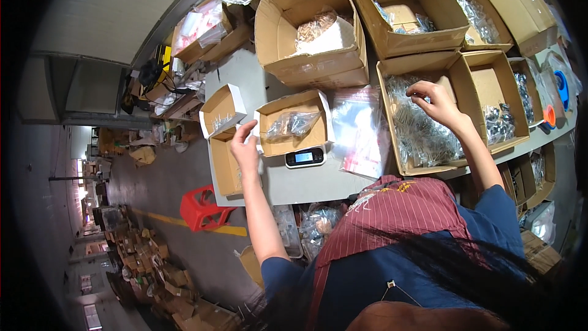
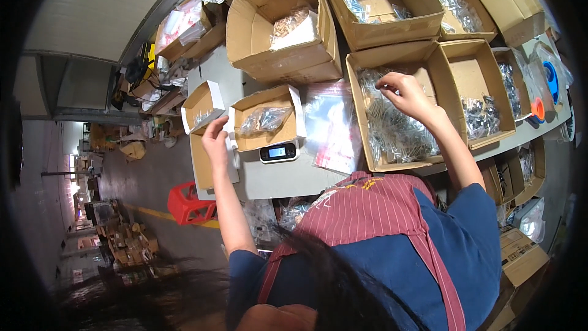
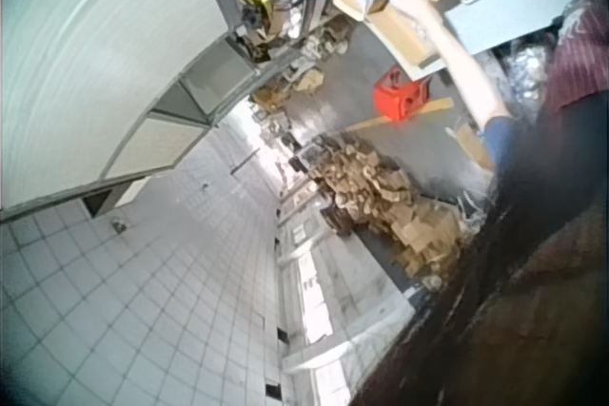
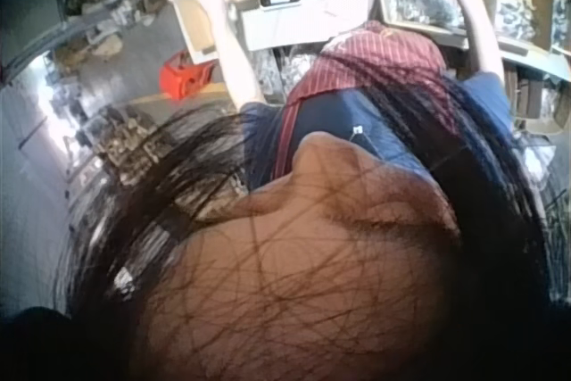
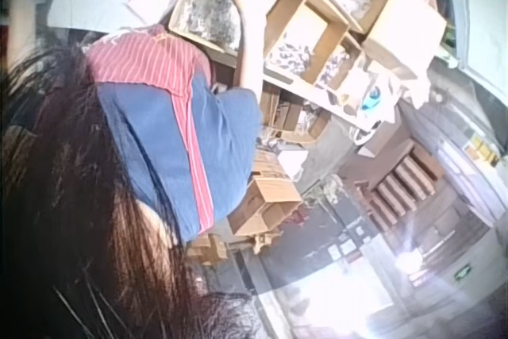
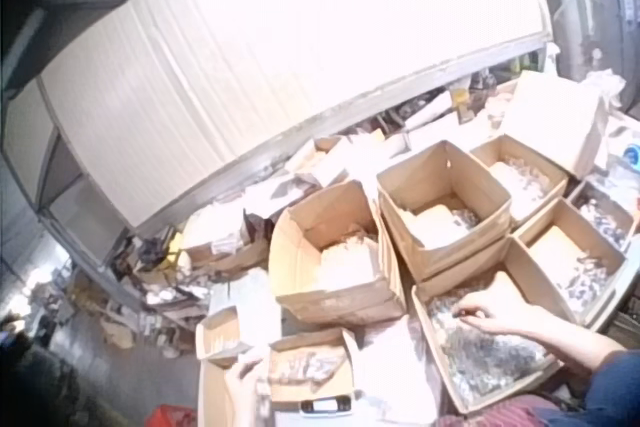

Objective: The person weighs small metal hardware components in a plastic bag on a digital scale, then seals the bag and places it into a cardboard box before repeating the process with different metal parts from surrounding bins.

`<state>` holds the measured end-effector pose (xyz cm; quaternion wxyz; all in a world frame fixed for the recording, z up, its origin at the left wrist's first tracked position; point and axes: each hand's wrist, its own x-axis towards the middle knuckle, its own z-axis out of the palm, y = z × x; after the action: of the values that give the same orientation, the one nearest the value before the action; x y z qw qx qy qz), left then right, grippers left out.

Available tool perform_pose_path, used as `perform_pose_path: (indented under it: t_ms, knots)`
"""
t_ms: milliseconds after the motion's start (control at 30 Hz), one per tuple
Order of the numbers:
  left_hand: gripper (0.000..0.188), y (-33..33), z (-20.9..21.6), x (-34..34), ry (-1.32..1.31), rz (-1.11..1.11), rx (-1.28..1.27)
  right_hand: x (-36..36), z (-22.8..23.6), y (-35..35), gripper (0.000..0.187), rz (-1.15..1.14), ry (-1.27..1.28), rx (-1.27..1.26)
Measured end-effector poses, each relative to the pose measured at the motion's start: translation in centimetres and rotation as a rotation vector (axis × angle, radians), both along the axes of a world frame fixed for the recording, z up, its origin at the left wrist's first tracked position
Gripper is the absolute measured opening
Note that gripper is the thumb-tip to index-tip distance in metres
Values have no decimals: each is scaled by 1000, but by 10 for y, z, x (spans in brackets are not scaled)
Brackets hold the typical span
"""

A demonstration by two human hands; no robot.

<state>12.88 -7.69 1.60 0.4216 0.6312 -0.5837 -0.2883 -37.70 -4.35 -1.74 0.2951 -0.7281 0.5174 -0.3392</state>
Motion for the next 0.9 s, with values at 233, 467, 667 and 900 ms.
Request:
perform_pose_path:
  t_ms: [233,467,667,900]
  knots:
    - [55,1,-6,-6,-376,-78,5,8,-25,-1,19,-22,-4,101]
    - [95,-10,-29,-53,-893,-271,155,6,-22,0,28,-74,-75,121]
    - [96,-19,-20,-62,-1033,-270,246,-14,-36,1,28,-149,-86,181]
    - [95,-21,-32,-56,-1117,-230,324,-12,-36,-6,28,-123,-64,174]
